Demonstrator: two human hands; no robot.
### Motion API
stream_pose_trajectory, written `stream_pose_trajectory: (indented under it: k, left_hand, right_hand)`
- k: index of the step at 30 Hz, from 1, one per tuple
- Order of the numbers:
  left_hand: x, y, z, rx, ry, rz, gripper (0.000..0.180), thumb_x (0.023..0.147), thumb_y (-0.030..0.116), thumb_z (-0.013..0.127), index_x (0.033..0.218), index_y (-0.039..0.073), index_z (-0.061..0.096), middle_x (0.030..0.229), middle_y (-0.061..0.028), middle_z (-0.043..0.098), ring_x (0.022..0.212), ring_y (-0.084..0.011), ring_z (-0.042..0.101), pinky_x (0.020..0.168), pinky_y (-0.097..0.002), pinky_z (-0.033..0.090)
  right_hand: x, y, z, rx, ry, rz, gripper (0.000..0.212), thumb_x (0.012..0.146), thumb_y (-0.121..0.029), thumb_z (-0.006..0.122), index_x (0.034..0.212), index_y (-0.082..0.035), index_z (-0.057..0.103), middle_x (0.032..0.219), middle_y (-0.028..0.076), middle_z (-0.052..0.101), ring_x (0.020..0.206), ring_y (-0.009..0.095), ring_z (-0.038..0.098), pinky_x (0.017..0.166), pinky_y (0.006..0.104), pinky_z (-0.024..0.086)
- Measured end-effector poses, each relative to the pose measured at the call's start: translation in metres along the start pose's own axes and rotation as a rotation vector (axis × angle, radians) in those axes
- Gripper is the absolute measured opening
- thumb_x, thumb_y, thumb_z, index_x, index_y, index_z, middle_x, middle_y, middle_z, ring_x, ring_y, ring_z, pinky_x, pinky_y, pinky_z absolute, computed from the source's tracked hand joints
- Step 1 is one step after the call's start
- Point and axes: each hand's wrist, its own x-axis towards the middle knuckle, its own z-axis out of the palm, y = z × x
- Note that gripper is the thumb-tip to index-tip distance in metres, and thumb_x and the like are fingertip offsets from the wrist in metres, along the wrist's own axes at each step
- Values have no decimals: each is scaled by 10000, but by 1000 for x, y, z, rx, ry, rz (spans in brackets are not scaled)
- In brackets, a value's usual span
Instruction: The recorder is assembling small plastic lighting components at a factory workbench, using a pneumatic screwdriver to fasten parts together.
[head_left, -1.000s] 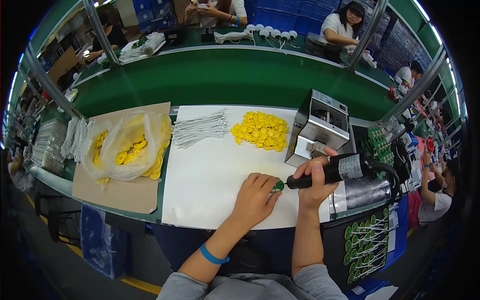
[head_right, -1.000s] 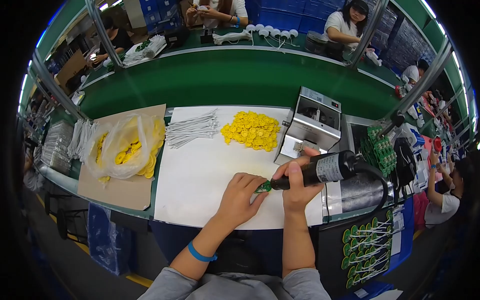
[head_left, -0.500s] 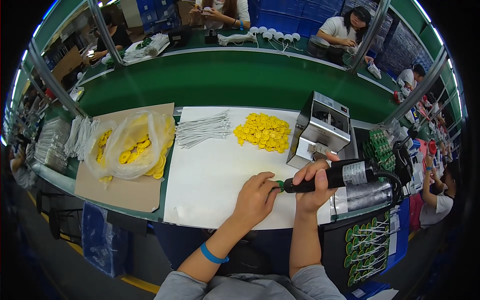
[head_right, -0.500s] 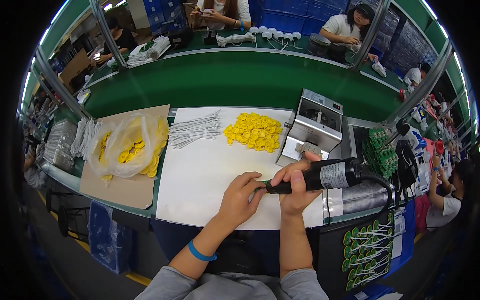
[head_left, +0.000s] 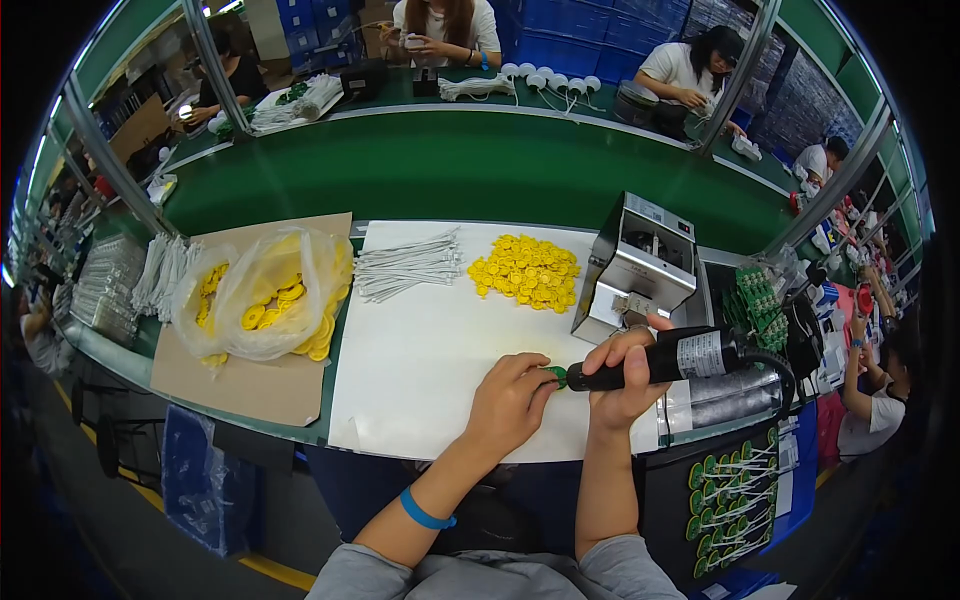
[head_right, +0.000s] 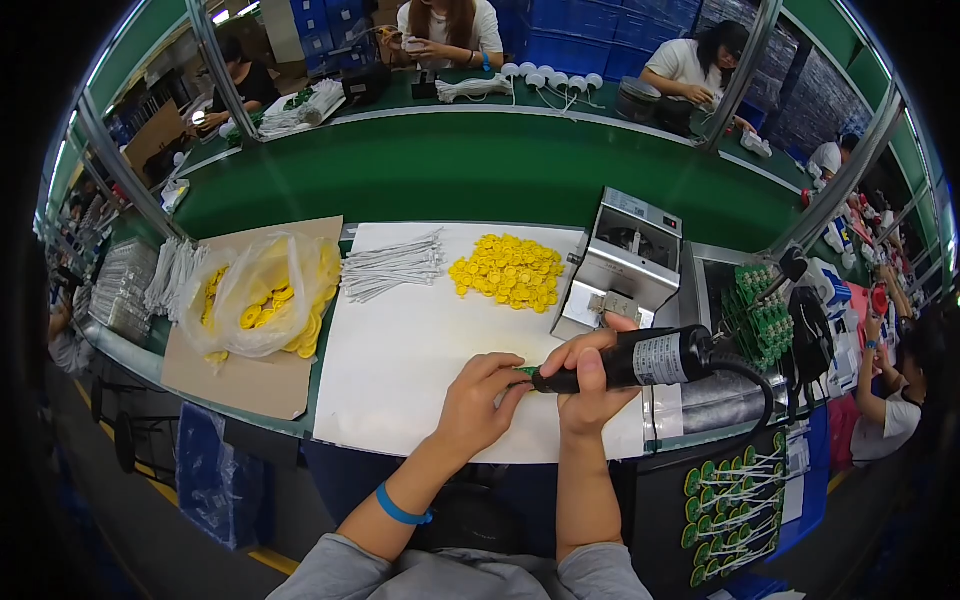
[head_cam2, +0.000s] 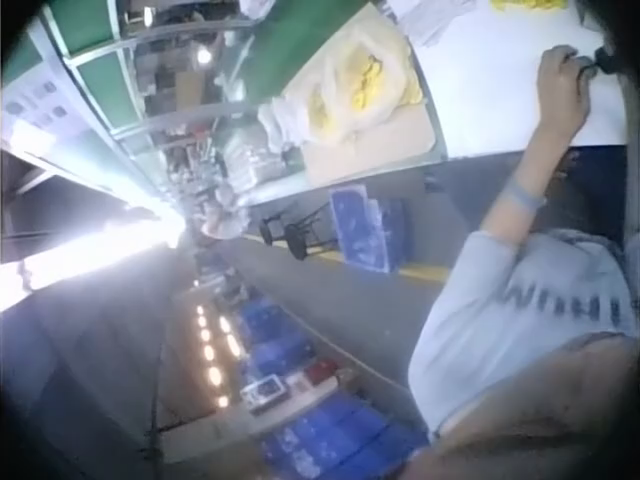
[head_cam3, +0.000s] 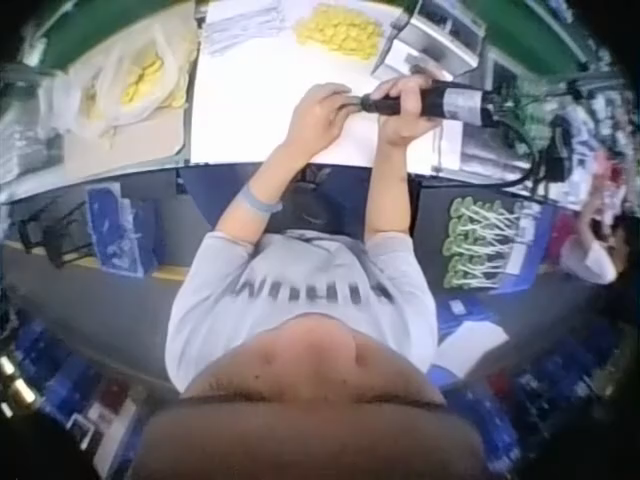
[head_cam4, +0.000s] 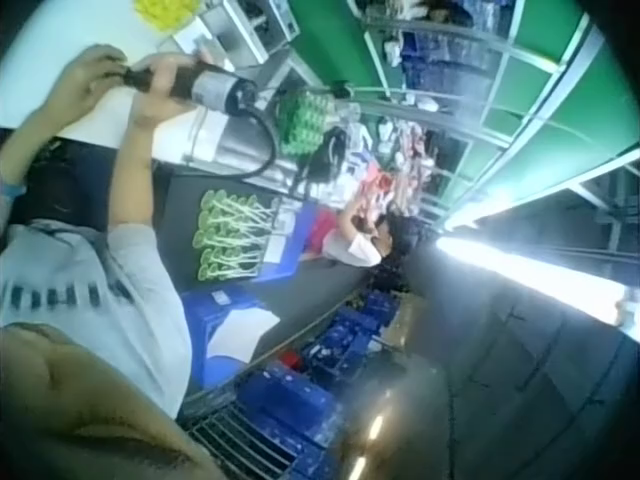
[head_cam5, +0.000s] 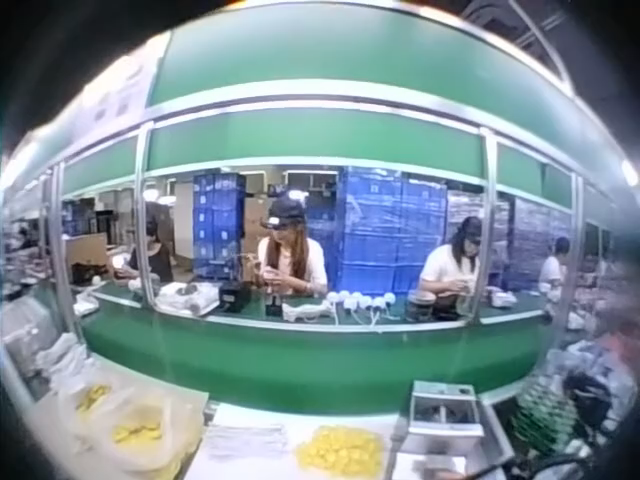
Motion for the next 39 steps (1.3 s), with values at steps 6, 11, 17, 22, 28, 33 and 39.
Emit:
stream_pose_trajectory:
  k: [6, 11, 17, 22, 28, 33, 39]
  left_hand:
    - [-1, 2, 0, -25, 8, -21, 113, 856, 30, 787, 968, 30, 770, 1098, -117, 712, 1011, -332, 674, 872, -416, 561]
    - [-1, 3, 0, -26, 6, -36, 115, 864, 53, 798, 977, 39, 786, 1092, -112, 713, 990, -319, 678, 859, -408, 564]
    - [0, 1, 2, -23, 6, -26, 128, 860, 75, 811, 985, 48, 800, 1083, -105, 716, 969, -306, 685, 845, -407, 566]
    - [-1, 0, 1, -33, -7, -47, 134, 859, 79, 811, 989, 48, 802, 1084, -102, 718, 977, -303, 685, 843, -410, 563]
    - [-2, -4, 0, -2, -27, -19, 155, 865, 78, 820, 1017, 50, 808, 1126, -92, 721, 973, -275, 693, 848, -386, 577]
    - [-2, -4, 0, -13, -27, -34, 155, 869, 77, 817, 1021, 50, 809, 1129, -93, 722, 979, -277, 693, 854, -385, 576]
    - [-2, -5, 1, -13, -39, -33, 158, 868, 75, 816, 1023, 48, 807, 1136, -94, 723, 987, -284, 692, 866, -388, 574]
  right_hand:
    - [1, -4, 0, 3, 12, -7, 529, 978, -230, 640, 1372, 56, 433, 732, 68, 523, 505, 173, 558, 514, 283, 511]
    - [2, -1, -4, 4, 8, -7, 533, 978, -224, 645, 1379, 54, 433, 735, 67, 527, 506, 173, 561, 515, 283, 513]
    - [1, 1, -4, 10, 7, -3, 534, 977, -206, 646, 1387, 58, 427, 739, 70, 534, 509, 174, 568, 515, 281, 511]
    - [1, 3, -3, 30, 8, -14, 545, 982, -226, 650, 1396, 50, 428, 739, 70, 533, 507, 173, 563, 514, 278, 507]
    - [-1, 4, -3, 26, 10, -13, 552, 982, -232, 654, 1403, 48, 431, 741, 73, 532, 510, 171, 562, 512, 279, 507]
    - [-1, 1, -3, 66, 45, 8, 563, 950, -198, 680, 1356, 93, 421, 728, 81, 573, 526, 210, 623, 552, 309, 545]
    - [0, 2, -3, 72, 27, 18, 562, 943, -190, 691, 1350, 92, 425, 720, 81, 575, 524, 210, 624, 554, 300, 542]
